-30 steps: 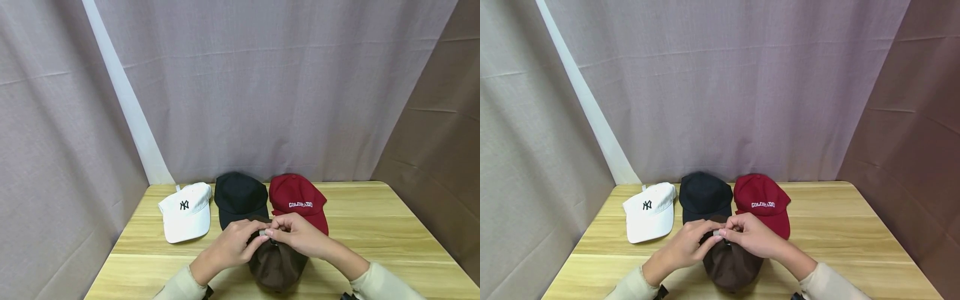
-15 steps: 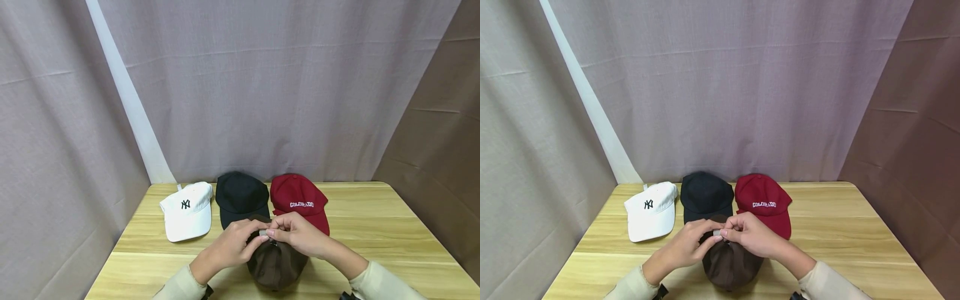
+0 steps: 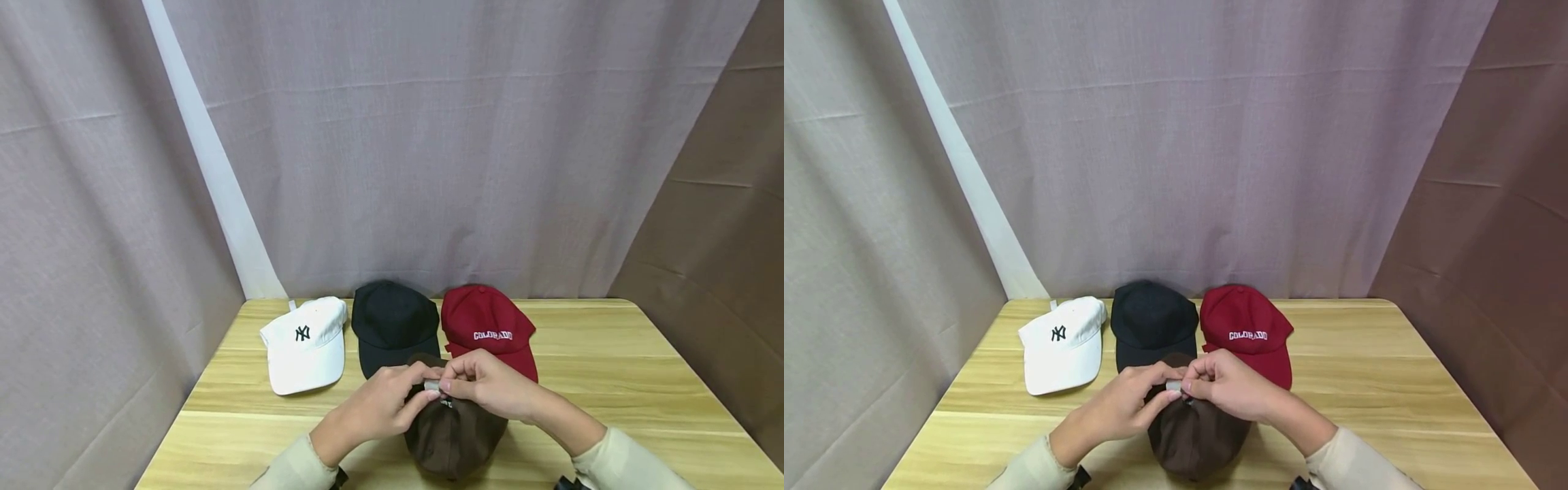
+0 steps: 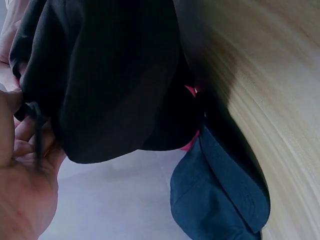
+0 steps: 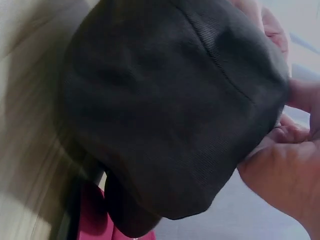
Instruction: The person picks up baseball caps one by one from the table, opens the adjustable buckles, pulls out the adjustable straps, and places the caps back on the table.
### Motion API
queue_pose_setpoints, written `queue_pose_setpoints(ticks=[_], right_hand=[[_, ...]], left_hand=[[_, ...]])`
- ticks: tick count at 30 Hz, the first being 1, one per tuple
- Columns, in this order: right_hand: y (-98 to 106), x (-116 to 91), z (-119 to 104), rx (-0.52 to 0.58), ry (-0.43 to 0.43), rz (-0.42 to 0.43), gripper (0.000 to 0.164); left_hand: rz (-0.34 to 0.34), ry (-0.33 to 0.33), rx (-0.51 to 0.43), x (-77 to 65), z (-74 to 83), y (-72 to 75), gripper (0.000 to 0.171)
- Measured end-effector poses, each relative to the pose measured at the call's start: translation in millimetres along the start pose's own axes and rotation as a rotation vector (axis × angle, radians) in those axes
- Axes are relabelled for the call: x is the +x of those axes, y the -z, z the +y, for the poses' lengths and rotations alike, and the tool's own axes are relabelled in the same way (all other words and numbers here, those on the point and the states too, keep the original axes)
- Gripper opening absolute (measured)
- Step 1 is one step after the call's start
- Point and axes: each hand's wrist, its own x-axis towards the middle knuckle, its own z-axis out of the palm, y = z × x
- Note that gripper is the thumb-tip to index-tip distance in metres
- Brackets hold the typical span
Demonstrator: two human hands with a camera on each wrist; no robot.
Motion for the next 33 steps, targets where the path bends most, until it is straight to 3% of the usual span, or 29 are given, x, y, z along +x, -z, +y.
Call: queue_pose_setpoints(ticks=[8,10,17,24,29,33], right_hand=[[-1.1,1.8,-0.1,-0.057,0.011,0.027,0.017],[-1.6,2.6,0.0,-0.059,0.022,0.029,0.017],[-1.7,1.1,-1.7,-0.068,0.022,0.021,0.020],[0.0,-0.8,-3.0,-0.044,-0.025,0.025,0.019],[2.2,-3.5,-3.6,-0.040,-0.010,0.053,0.017],[2.0,-4.5,-3.1,-0.046,0.005,0.060,0.015]], left_hand=[[-0.059,0.011,0.058,-2.0,2.3,2.1,0.014],[-0.084,0.039,0.060,-1.5,2.8,2.2,0.015],[-0.164,0.112,0.002,1.1,3.5,2.2,0.015],[-0.146,0.075,0.006,2.2,4.5,3.2,0.017],[-0.117,0.071,-0.033,-0.3,2.7,6.9,0.017],[-0.034,0.007,0.002,-1.4,1.0,7.4,0.018]])
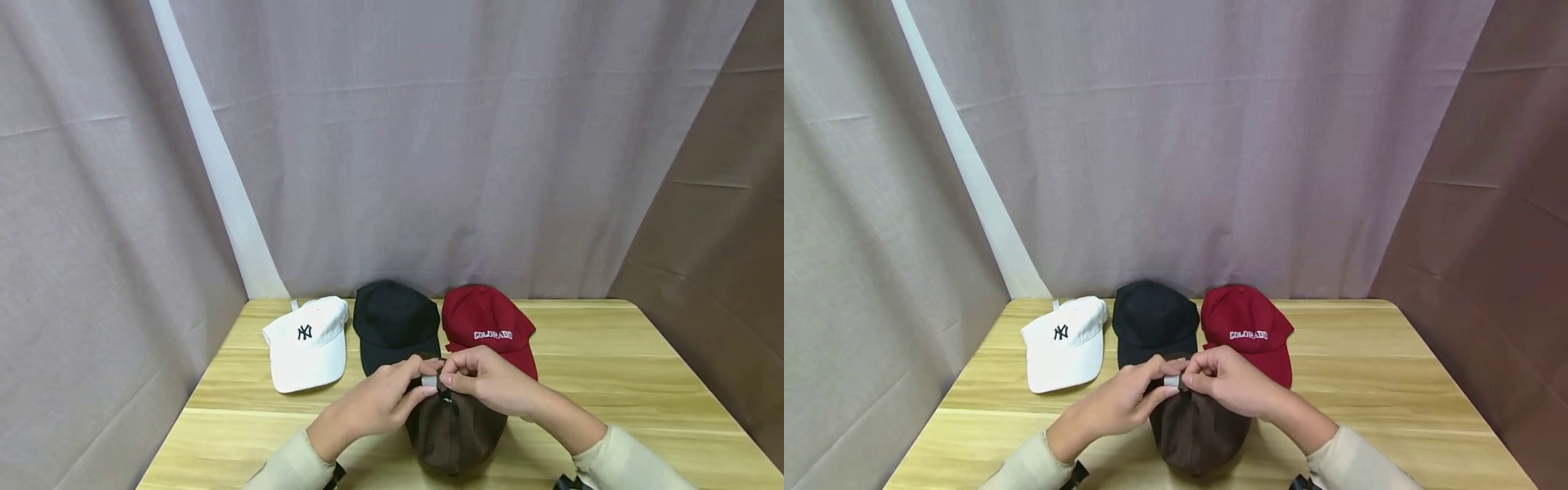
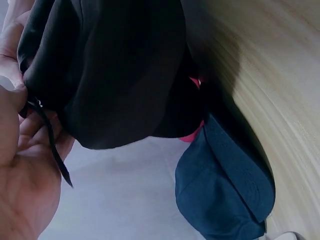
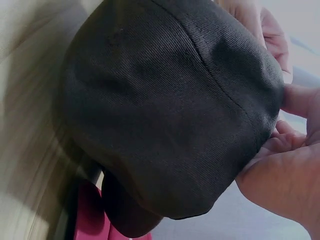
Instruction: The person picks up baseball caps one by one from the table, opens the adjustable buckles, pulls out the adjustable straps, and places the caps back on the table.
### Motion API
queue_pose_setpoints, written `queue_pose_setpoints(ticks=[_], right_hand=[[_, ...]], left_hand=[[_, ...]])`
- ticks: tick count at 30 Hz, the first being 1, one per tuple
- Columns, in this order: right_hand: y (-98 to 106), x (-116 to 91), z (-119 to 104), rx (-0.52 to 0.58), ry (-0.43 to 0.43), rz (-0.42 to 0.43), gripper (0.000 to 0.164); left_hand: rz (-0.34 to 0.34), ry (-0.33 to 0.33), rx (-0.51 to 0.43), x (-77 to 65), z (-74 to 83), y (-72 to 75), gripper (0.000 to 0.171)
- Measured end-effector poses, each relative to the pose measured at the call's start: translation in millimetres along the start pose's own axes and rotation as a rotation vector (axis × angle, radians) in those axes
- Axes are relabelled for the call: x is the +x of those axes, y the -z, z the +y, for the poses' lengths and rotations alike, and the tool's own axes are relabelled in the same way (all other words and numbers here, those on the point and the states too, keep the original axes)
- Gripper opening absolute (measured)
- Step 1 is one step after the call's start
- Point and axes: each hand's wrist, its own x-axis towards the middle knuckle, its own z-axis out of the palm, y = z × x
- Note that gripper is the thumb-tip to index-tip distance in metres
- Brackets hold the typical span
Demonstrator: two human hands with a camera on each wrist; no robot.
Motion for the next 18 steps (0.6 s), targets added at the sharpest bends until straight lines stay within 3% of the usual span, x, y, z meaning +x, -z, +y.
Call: queue_pose_setpoints(ticks=[4,7,10,18], right_hand=[[-2.7,1.7,1.4,-0.002,0.011,0.009,0.014],[-5.9,2.7,2.6,-0.003,0.022,0.024,0.014],[-8.7,3.6,2.9,-0.005,0.024,0.040,0.014],[-13.3,6.0,-0.5,-0.050,-0.059,0.073,0.016]], left_hand=[[0.152,-0.095,0.123,1.2,-0.3,-2.7,0.018],[0.216,-0.110,0.177,2.2,1.2,-4.3,0.016],[0.220,-0.083,0.178,2.3,3.3,-4.6,0.014],[0.144,-0.011,0.145,0.4,6.1,-3.7,0.017]])
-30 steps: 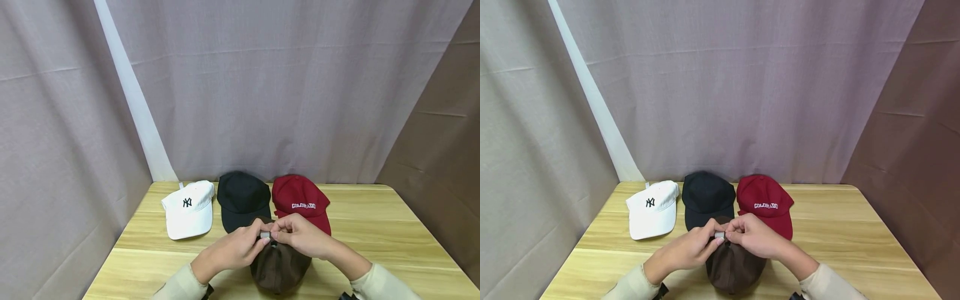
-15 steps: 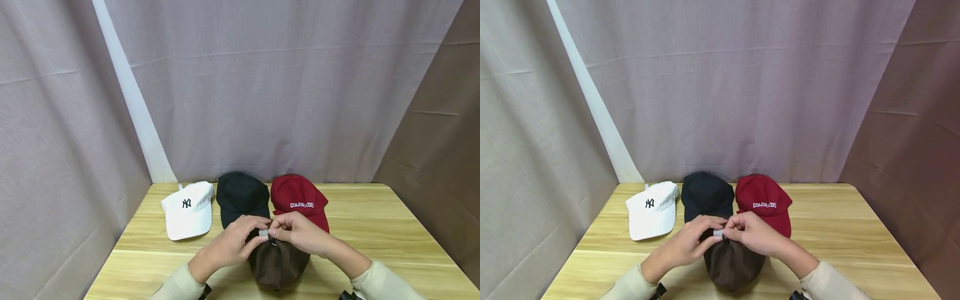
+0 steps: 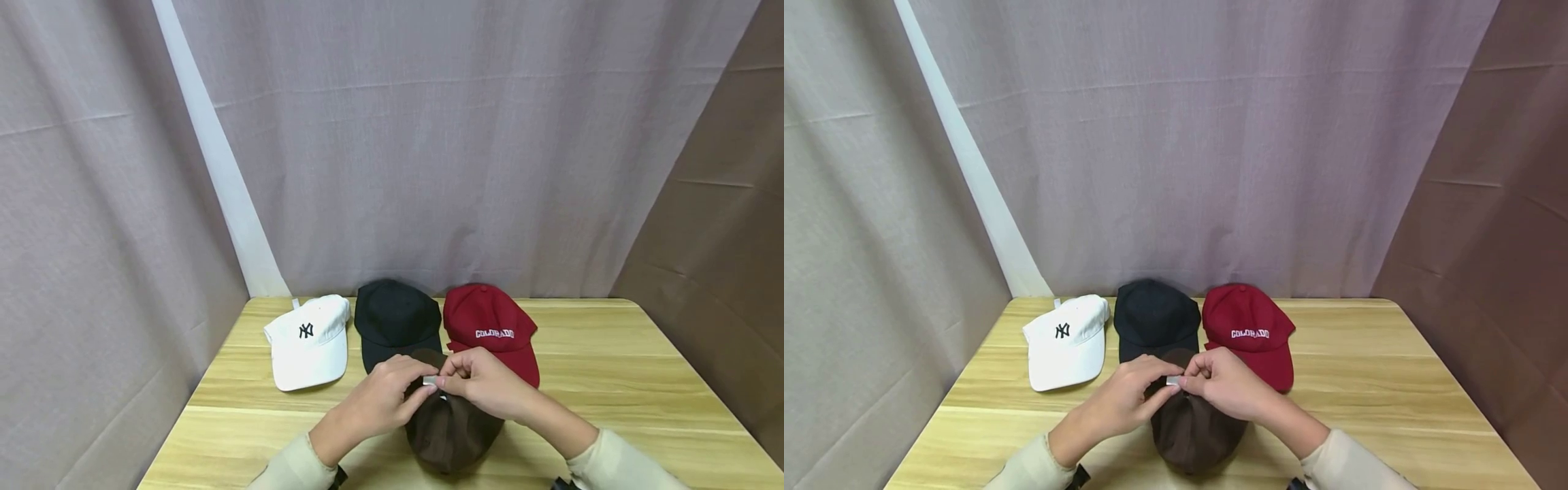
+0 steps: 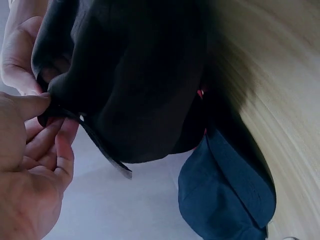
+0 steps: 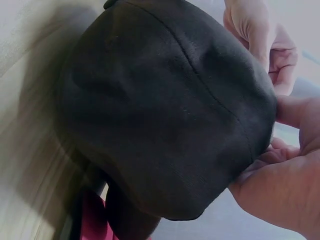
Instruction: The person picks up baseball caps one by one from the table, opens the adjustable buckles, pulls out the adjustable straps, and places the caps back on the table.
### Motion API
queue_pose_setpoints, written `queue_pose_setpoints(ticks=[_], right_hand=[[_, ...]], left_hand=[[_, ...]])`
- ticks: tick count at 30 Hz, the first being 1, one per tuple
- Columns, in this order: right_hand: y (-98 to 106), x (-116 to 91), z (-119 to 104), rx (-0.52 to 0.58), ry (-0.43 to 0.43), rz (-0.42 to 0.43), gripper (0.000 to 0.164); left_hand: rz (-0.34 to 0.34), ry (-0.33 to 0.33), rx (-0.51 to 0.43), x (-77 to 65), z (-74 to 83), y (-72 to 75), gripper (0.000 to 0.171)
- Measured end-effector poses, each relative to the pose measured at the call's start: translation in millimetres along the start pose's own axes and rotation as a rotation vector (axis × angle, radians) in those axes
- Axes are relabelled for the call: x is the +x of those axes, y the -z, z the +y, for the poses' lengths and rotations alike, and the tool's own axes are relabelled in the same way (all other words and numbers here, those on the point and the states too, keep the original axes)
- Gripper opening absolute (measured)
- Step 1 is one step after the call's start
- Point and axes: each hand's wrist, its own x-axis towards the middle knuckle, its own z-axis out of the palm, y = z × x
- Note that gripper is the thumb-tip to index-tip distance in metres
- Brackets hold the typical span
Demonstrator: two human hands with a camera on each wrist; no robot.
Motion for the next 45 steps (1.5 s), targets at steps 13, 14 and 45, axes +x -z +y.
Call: queue_pose_setpoints(ticks=[13,14,45], right_hand=[[2.8,3.2,3.3,0.044,-0.031,-0.035,0.013],[3.3,3.2,3.7,0.048,-0.029,-0.042,0.013],[6.6,4.1,10.1,0.000,0.068,-0.115,0.022]], left_hand=[[-0.127,0.110,-0.081,-0.2,-2.8,2.9,0.019],[-0.130,0.111,-0.085,-0.1,-3.3,2.9,0.019],[-0.043,0.073,-0.081,-5.7,-7.7,-1.1,0.015]])
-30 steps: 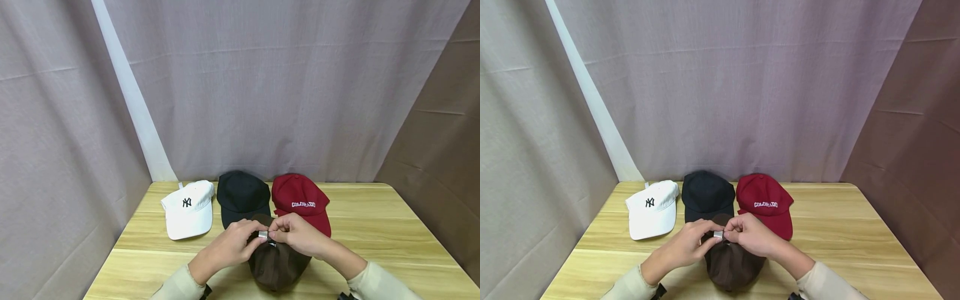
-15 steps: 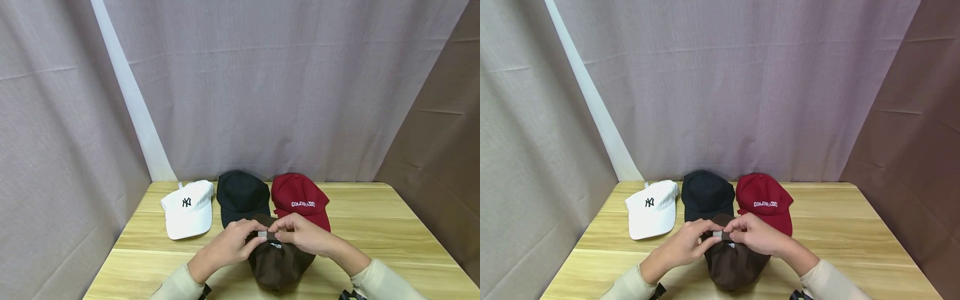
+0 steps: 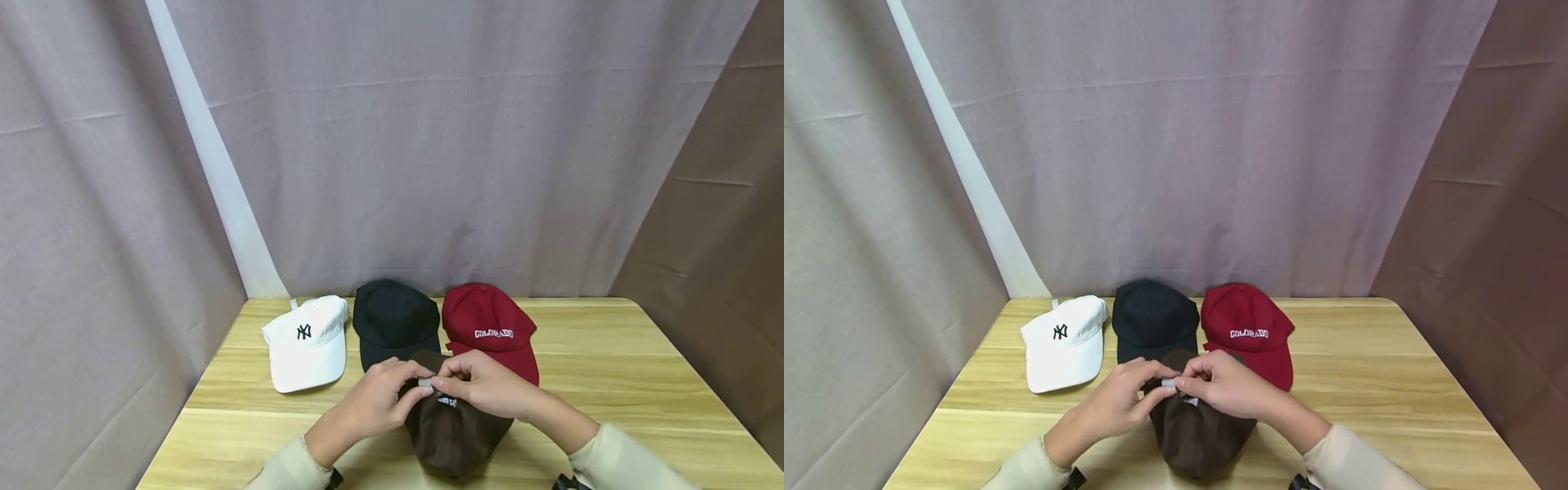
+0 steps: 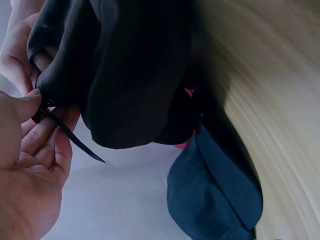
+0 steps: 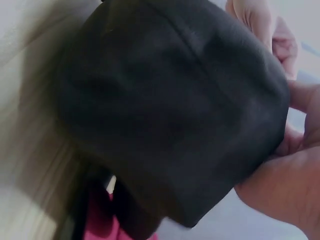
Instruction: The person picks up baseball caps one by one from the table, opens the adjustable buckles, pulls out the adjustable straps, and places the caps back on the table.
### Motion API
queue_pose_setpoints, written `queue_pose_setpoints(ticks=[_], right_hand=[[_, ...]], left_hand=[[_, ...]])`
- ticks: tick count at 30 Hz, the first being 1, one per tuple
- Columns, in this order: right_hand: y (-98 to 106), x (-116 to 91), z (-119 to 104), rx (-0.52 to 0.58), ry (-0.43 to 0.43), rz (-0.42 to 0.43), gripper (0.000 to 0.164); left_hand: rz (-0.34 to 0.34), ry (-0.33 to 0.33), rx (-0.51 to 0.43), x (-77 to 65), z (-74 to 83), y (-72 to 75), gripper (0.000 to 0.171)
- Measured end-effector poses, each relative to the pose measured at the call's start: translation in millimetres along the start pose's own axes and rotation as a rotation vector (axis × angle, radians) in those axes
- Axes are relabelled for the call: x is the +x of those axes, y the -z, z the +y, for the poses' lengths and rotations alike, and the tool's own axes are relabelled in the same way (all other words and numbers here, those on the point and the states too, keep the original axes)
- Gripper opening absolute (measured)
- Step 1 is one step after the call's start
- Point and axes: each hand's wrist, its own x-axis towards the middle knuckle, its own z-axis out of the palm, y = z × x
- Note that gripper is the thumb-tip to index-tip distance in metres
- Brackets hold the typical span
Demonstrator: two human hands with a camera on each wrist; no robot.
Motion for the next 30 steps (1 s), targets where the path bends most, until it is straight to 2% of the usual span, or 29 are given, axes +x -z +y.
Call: queue_pose_setpoints(ticks=[4,10,20,24,30], right_hand=[[-6.2,0.9,-8.8,-0.033,0.022,0.039,0.034],[-9.4,-0.8,-10.3,0.015,0.037,0.053,0.033],[-6.8,-4.0,-7.9,0.114,-0.009,0.023,0.028],[-5.3,-5.2,-7.8,0.126,0.018,0.000,0.022],[-3.7,-5.1,-6.3,0.144,0.051,-0.041,0.022]], left_hand=[[0.020,-0.026,0.013,1.9,3.1,0.2,0.014],[0.025,-0.017,-0.028,1.8,5.2,0.0,0.013],[0.008,0.015,-0.123,1.6,7.8,2.0,0.014],[-0.014,0.033,-0.139,1.5,7.6,4.1,0.015],[-0.029,0.033,-0.153,0.4,6.1,6.0,0.016]])
